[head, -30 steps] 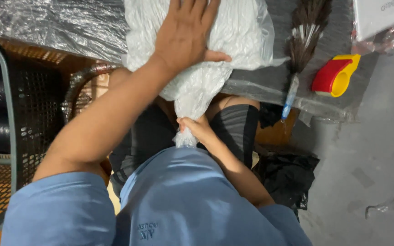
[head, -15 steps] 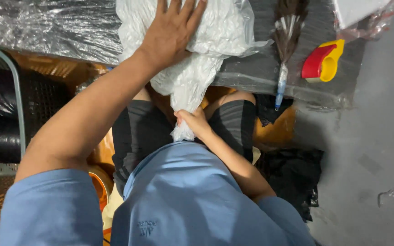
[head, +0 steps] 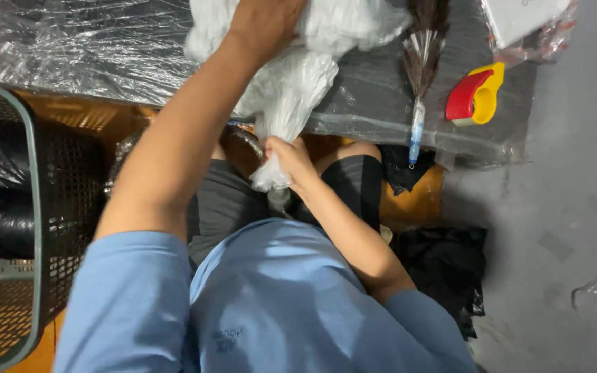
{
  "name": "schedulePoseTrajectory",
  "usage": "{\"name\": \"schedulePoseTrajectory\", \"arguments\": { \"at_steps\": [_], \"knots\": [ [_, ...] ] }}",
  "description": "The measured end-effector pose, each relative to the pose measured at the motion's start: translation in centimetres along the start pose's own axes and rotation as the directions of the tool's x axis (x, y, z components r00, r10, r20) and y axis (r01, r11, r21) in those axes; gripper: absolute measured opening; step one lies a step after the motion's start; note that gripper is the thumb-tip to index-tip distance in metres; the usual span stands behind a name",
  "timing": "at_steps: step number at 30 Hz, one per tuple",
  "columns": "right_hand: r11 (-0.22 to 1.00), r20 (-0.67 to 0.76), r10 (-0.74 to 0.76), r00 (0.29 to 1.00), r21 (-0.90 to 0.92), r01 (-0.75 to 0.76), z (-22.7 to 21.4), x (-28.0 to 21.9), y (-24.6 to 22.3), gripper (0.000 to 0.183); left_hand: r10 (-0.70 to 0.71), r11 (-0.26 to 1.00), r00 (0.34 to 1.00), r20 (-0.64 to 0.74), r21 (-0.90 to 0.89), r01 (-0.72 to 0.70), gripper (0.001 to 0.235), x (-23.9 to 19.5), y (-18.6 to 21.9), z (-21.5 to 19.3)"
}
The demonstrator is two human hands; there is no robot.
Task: The person wraps a white bubble-wrapped item in a black plastic bag. They tie the bubble wrap, apply tape, then place the item into a black bag and fold the top closed.
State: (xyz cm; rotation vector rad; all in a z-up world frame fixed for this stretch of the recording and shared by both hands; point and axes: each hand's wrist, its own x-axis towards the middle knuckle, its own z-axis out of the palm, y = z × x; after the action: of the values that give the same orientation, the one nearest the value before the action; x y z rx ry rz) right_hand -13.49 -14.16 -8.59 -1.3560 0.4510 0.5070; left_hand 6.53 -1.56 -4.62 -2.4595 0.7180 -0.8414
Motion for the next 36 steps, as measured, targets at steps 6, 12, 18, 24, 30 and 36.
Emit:
{"name": "schedulePoseTrajectory", "arguments": {
  "at_steps": [6,12,18,24,30,36],
  "knots": [
    [0.994,0.115,0.055,0.992,0.089,-0.066,0.1,-0.1,-1.6,0.032,-0.33,0.676,0.943,0.049,-0.684,0.272,0.084,-4.0,-0.4,-6.6],
    [0.967,0.109,0.034,0.994,0.247,-0.06,-0.2,1.8,-0.8,0.025,-0.849,-0.064,0.449,0.277,-0.899,0.434,0.019,-16.6,7.0,-11.3],
    [0.975,0.095,0.16,0.983,0.139,-0.172,1.7,-0.8,-4.9,0.032,-0.54,-0.787,0.484,0.688,-0.617,-0.001,0.043,-20.0,17.6,-10.9],
    [0.933,0.053,0.247,0.968,0.256,-0.252,2.2,-2.2,-7.9,0.042,-0.51,-0.674,0.429,0.745,-0.656,0.34,0.073,-19.3,18.3,-12.5],
    [0.899,0.104,0.313,0.944,0.287,-0.33,2.5,0.0,-8.4,0.043,-0.441,-0.669,0.486,0.755,-0.637,0.383,0.093,-19.4,18.2,-13.3],
    [0.942,0.115,0.245,0.963,0.208,-0.265,2.5,1.4,-9.1,0.057,-0.452,-0.691,0.447,0.772,-0.62,0.371,0.083,-18.6,17.7,-14.5]
  ]
}}
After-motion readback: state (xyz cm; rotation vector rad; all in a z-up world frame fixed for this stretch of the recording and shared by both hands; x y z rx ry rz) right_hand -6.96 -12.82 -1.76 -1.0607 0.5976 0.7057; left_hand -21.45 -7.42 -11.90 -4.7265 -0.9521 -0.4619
